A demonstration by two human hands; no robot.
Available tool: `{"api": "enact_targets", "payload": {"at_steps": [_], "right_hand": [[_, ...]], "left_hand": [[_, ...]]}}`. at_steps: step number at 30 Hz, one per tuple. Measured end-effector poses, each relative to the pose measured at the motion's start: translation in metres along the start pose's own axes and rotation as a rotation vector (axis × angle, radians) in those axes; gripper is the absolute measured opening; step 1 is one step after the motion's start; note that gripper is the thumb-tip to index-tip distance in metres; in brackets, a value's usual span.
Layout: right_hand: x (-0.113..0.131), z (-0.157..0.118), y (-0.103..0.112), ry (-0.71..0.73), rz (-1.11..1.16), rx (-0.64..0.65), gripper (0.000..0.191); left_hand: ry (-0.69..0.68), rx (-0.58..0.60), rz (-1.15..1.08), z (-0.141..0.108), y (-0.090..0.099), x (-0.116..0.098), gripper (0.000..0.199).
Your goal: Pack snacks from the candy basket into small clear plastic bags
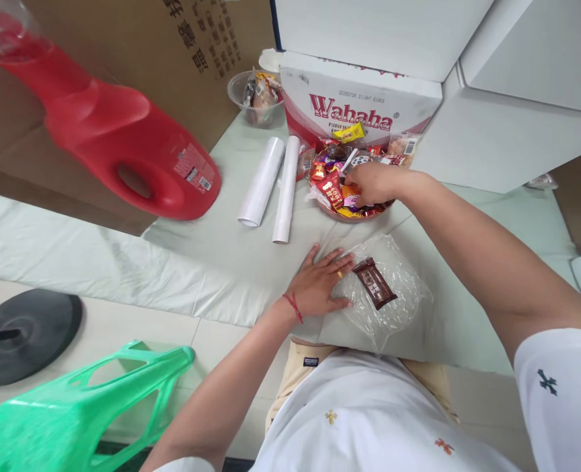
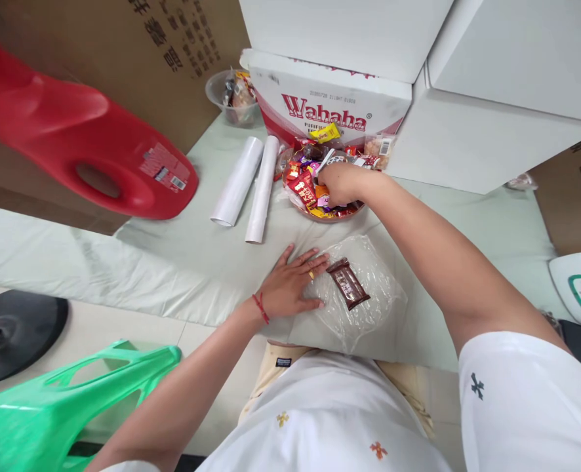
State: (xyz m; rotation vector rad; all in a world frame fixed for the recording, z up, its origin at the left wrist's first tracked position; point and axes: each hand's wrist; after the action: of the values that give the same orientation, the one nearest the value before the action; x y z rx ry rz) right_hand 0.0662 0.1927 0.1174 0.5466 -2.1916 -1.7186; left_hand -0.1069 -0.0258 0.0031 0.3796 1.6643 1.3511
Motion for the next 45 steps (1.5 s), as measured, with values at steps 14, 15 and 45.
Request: {"api": "enact_targets", "payload": {"at_steps": [14,15,45], "right_hand": [[0.004,-0.074,0.021,-0.078,0.155,-0.175,0.031],[0.0,-0.094,0.023,-0.084,0.262,-0.216,0.033],[0.087,-0.08,-0.056,0.18,-0.168,0.152,0.037]], "left_hand": [[-0.011,-0.026,0.007,-0.001,-0.003,0.001,0.089],[-0.012,-0.029,0.008,-0.001,-0.003,0.001,0.089],[-0.016,-0.056,-0.063,-0.001,0.001,0.004,0.096]]}}
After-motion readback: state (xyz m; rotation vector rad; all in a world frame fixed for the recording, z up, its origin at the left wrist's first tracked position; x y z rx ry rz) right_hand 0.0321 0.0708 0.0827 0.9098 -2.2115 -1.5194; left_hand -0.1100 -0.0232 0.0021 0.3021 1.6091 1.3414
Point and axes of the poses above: each hand's wrist, its own z-axis towards the middle knuckle, its own y-axis out of the back of the hand, x = y × z, and after that the axes turned 13 degrees about -y, right-handed
